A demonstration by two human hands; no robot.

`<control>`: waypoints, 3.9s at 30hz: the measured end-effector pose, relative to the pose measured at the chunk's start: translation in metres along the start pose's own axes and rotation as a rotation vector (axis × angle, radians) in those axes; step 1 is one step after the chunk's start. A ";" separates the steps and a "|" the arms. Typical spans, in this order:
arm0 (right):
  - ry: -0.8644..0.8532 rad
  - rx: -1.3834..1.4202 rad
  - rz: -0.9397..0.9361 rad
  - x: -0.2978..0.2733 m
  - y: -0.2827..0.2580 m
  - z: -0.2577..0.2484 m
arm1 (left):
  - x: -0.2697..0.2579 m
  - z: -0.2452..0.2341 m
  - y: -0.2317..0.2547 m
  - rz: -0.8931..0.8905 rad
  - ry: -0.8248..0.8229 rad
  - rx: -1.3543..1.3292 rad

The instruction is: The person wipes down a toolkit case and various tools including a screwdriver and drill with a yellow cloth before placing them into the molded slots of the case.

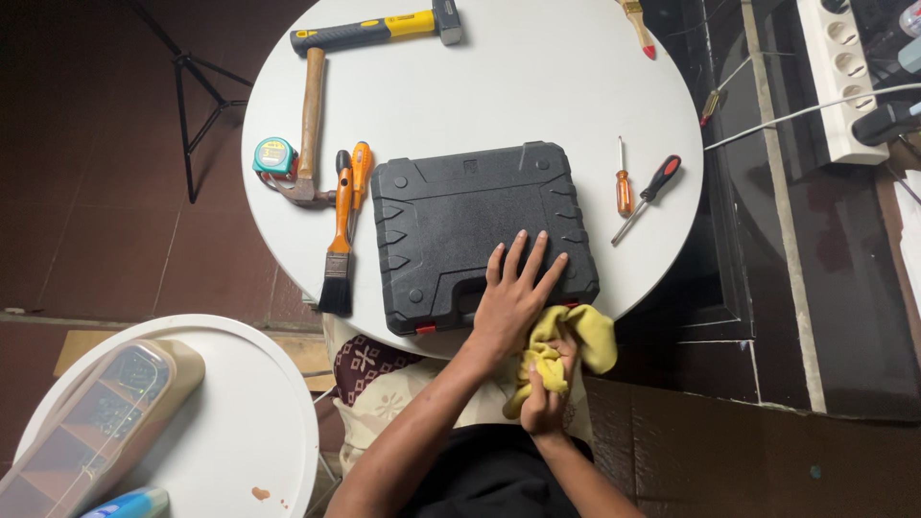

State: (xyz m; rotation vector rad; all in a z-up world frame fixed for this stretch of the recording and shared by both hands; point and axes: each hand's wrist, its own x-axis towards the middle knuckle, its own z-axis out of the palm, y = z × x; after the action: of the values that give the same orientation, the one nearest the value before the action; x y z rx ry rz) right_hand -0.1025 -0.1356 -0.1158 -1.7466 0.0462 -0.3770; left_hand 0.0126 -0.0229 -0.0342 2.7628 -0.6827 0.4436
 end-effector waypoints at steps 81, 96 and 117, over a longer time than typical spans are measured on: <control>-0.620 -0.949 -0.703 0.101 -0.043 0.058 | -0.039 -0.020 -0.192 -0.826 0.423 -1.199; -0.583 -0.952 -0.717 0.100 -0.040 0.059 | -0.119 -0.051 -0.108 -0.759 0.514 -1.169; -0.675 -0.855 -0.885 0.108 -0.051 0.037 | -0.179 -0.065 -0.079 -0.210 0.337 -0.272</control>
State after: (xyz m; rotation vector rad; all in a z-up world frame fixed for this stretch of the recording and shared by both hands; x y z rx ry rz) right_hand 0.0010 -0.1153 -0.0485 -2.5952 -1.2415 -0.3988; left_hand -0.1149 0.1389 -0.0518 2.3904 -0.3382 0.6917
